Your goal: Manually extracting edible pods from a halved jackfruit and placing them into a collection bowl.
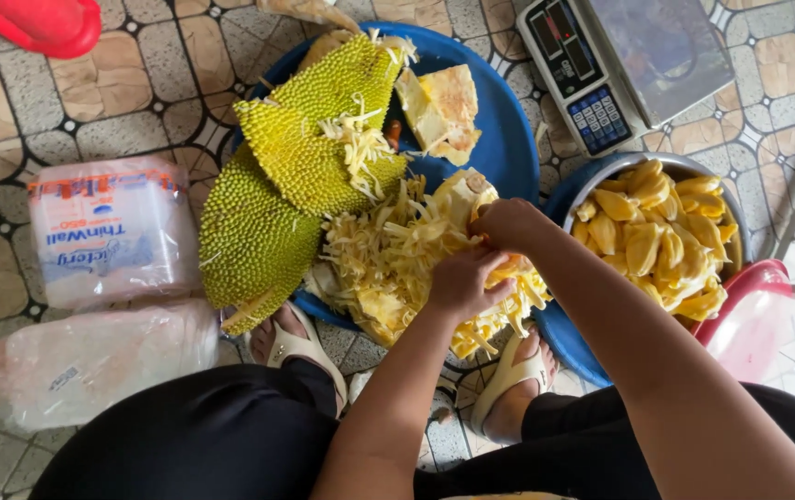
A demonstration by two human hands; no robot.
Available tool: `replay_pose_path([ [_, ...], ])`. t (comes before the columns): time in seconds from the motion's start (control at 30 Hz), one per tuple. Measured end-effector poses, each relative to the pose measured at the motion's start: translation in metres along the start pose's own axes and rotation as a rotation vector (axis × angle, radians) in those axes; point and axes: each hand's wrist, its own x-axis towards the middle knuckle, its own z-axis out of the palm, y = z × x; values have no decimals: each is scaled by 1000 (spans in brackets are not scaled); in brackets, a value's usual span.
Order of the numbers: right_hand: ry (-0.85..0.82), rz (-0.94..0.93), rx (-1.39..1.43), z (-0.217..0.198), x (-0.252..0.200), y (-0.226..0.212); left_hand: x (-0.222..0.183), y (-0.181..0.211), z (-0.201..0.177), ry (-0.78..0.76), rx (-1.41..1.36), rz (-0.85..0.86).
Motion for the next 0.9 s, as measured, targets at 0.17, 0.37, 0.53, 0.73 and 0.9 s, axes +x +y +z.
replay_pose_path([
  [0.17,-70,-5,-125,22,39,0,0,2,-15,-38,-78,-8],
  [0.37,-67,-2,12,32,35,-5,-5,-5,10,37,-31,18],
  [0.53,10,-146,-239,-1,-9,-19,-4,-2,3,50,-18,37],
  [0.73,50,-52,120,31,7,27,-4,0,-8,29,-61,56],
  [0.9,235,123,593,30,-27,73,-7,-2,-10,51,-62,87],
])
